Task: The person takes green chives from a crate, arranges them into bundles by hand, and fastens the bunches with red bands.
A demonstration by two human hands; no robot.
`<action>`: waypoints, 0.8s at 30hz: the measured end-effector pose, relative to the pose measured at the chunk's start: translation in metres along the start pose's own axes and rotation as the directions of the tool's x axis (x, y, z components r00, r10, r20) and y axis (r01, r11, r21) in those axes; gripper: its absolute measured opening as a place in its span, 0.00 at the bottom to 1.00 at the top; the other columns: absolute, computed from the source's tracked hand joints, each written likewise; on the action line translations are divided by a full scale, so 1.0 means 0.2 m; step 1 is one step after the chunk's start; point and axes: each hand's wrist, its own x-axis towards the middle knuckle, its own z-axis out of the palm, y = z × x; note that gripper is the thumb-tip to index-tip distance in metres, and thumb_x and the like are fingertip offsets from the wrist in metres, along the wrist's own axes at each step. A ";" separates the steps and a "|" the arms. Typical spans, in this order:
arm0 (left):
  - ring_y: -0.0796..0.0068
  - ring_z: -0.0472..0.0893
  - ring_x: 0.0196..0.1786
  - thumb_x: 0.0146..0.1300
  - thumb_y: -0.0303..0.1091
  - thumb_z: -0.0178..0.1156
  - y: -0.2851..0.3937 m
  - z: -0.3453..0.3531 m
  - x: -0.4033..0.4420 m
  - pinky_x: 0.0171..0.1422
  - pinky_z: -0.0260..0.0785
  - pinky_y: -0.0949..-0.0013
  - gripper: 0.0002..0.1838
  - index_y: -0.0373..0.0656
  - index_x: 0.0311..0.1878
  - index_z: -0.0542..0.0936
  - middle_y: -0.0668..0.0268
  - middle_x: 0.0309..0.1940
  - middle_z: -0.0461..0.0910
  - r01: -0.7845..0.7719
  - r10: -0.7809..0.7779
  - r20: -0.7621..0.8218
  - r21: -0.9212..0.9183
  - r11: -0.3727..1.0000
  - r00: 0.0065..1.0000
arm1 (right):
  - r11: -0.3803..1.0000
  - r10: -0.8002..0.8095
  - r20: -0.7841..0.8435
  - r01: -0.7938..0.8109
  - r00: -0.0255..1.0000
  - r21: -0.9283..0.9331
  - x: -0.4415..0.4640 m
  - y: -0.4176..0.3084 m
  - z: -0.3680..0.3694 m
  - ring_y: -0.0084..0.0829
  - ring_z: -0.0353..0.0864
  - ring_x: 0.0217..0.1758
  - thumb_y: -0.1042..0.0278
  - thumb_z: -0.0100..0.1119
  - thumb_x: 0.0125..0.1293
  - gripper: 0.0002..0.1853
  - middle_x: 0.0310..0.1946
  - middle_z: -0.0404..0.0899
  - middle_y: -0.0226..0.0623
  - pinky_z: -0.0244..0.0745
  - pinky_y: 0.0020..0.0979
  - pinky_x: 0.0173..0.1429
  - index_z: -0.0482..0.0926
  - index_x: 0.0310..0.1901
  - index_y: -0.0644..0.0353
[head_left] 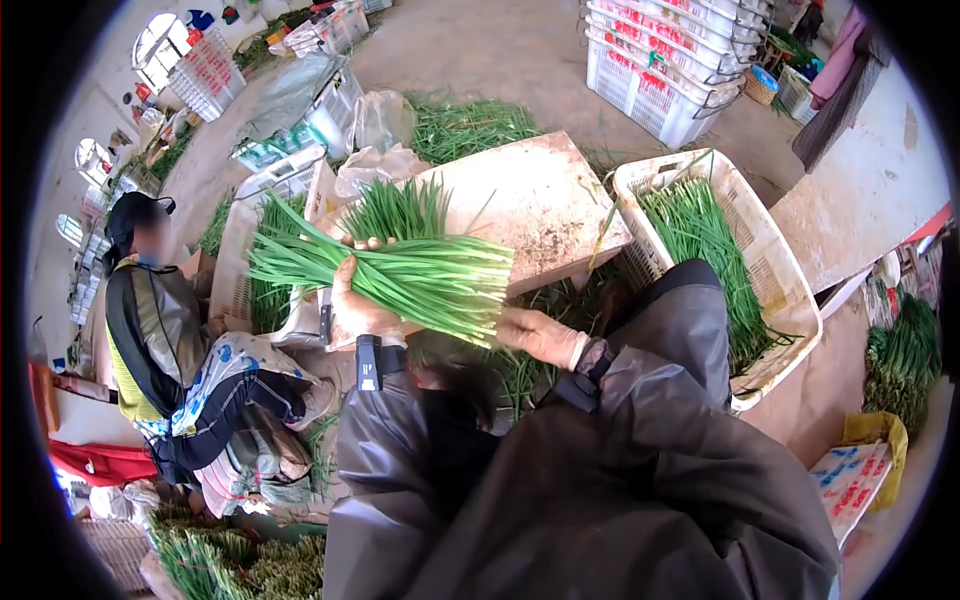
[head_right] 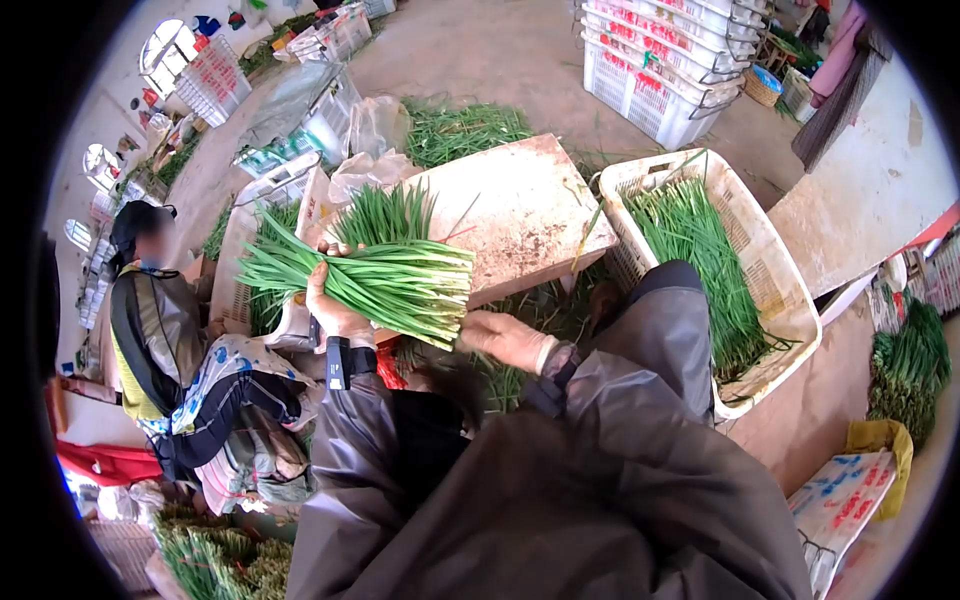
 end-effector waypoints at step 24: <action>0.29 0.69 0.75 0.62 0.33 0.64 -0.12 0.06 -0.11 0.72 0.60 0.15 0.27 0.43 0.66 0.76 0.63 0.41 0.83 0.363 -0.369 0.132 0.064 0.929 0.920 | 0.879 -0.422 -0.475 0.220 0.772 -0.423 0.07 -0.21 -0.17 0.40 0.89 0.40 0.66 0.66 0.73 0.11 0.38 0.89 0.41 0.82 0.38 0.45 0.86 0.52 0.62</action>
